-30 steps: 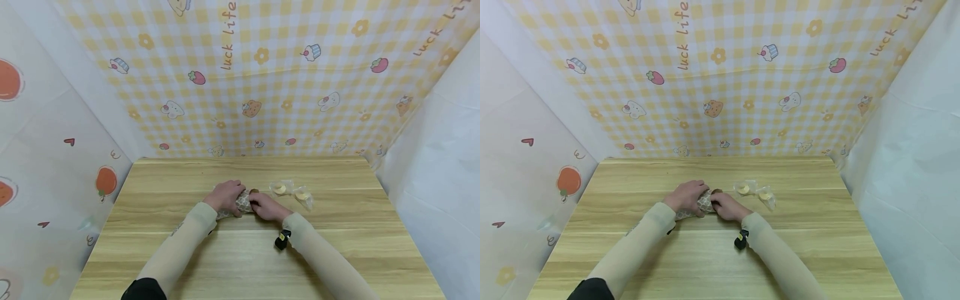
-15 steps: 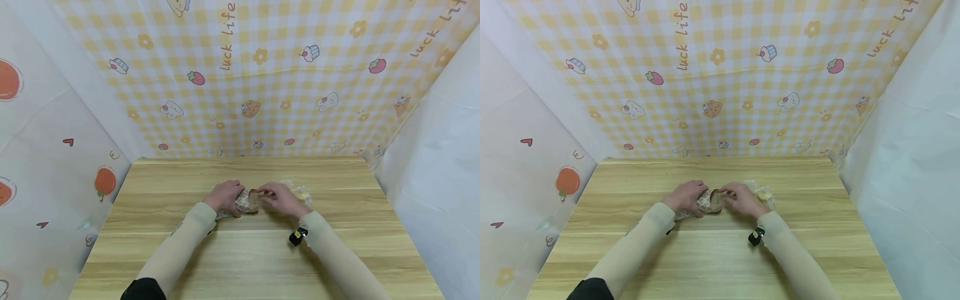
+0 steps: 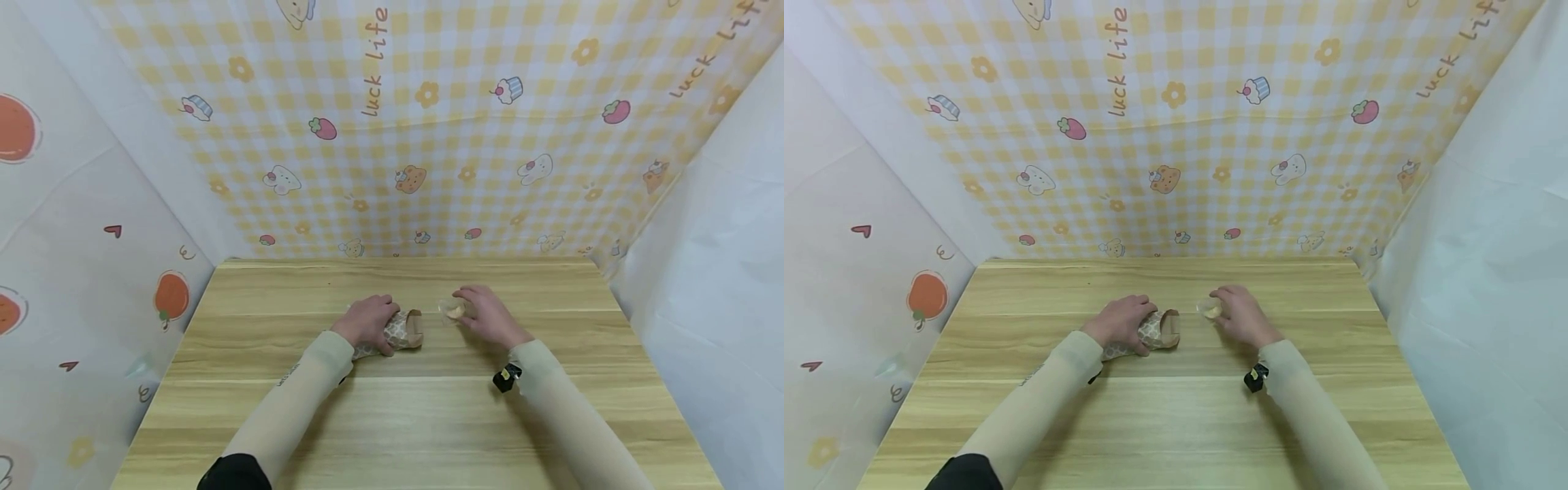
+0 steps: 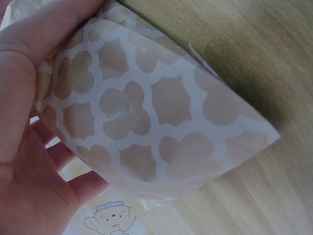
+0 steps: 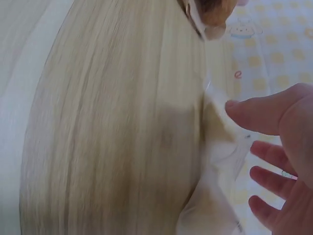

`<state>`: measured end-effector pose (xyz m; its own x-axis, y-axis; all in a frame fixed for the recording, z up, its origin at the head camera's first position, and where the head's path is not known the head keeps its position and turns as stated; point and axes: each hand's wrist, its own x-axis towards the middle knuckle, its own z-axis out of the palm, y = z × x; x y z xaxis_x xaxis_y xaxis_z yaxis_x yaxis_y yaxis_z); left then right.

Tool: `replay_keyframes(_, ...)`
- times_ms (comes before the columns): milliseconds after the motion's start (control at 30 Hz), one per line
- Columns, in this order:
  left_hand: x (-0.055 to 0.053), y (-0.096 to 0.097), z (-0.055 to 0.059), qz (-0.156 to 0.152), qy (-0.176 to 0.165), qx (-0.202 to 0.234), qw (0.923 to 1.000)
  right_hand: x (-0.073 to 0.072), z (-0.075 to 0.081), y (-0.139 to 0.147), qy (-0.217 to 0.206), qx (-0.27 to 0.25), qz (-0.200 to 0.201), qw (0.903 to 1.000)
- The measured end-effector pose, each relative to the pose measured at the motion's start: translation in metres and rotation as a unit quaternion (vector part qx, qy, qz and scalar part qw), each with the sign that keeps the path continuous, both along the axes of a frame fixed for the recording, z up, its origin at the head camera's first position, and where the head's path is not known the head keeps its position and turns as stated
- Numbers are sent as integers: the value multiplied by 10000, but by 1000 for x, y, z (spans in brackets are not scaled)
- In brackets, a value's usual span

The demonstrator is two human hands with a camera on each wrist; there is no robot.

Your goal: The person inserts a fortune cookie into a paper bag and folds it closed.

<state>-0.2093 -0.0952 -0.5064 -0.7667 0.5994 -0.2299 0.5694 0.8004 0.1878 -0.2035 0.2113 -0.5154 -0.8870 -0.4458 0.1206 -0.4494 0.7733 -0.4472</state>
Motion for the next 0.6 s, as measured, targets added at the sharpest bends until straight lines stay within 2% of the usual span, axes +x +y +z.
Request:
replay_keyframes(267,0,-1,-1,-5,11,6,10000,0,-6,7,-467,222,-247,9984)
replay_keyframes(600,1,-1,0,-57,-2,41,10000,-2,-11,7,-332,433,-220,9983)
